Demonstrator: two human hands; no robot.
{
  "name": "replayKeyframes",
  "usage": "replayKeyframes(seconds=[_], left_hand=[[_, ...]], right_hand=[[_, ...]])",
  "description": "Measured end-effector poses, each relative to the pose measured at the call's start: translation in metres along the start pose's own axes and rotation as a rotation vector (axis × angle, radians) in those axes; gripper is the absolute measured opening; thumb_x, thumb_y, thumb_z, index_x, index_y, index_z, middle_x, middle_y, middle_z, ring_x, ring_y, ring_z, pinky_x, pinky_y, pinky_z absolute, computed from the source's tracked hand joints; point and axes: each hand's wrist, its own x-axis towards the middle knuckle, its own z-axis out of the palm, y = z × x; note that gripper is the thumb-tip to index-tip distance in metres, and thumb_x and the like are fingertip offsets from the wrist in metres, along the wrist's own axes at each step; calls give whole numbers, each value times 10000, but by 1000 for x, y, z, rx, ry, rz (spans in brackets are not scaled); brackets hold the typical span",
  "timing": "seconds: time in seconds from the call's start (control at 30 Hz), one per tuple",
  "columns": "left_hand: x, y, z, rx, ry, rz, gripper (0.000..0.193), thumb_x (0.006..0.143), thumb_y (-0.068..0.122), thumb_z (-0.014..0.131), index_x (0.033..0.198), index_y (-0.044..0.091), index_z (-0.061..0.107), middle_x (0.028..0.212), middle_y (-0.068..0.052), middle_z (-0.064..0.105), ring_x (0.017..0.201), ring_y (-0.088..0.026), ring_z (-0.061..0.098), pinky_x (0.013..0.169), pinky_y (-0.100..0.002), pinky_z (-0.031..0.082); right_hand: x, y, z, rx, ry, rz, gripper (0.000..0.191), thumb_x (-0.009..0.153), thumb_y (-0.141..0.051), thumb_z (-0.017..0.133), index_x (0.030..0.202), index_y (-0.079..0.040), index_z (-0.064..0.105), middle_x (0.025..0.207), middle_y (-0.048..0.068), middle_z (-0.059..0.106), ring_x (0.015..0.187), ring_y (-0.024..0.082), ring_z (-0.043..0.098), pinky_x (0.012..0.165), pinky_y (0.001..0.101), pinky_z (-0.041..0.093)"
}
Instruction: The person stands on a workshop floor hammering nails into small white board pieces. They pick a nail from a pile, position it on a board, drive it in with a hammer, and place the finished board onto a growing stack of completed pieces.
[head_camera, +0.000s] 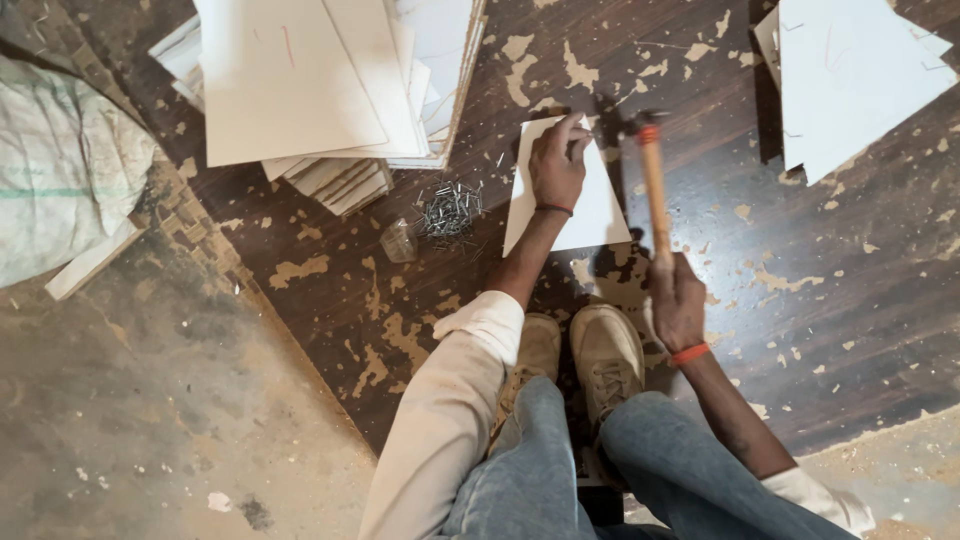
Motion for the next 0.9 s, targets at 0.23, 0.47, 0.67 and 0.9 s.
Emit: replayKeyframes(seconds=[0.23,0.47,0.67,0.9], left_hand=[[-31,-2,-55,-7,169,66,309,930,75,784,1203,185,688,1118,-49,749,1084,-194,709,974,-321,563],[-81,-50,-192,694,27,-61,102,860,234,774,917,155,743,1035,-50,675,1047,-279,598,996,-481,409],[-76,-55,-188,188,173,-40,120,992,73,698,1105,93,733,1069,-33,763,956,-209,742,911,-434,530],[-85,-13,-82,-880,-111,-595,211,965,23,661,1139,-96,670,1080,-178,710,950,-281,774,864,-373,672]], right_hand=[[-19,63,-20,285,50,-162,437,1161,-399,449,958,-27,559,662,1,494,545,72,429,460,268,352],[-13,81,-18,516,7,-74,485,1156,-448,435,853,-72,480,611,-39,418,485,62,365,404,265,311],[-12,82,-13,567,17,-14,425,1113,-440,449,892,-83,515,615,-31,448,472,59,388,381,258,315],[-13,71,-10,685,-9,110,405,1106,-446,472,915,-90,504,615,-32,441,454,53,360,379,244,292]])
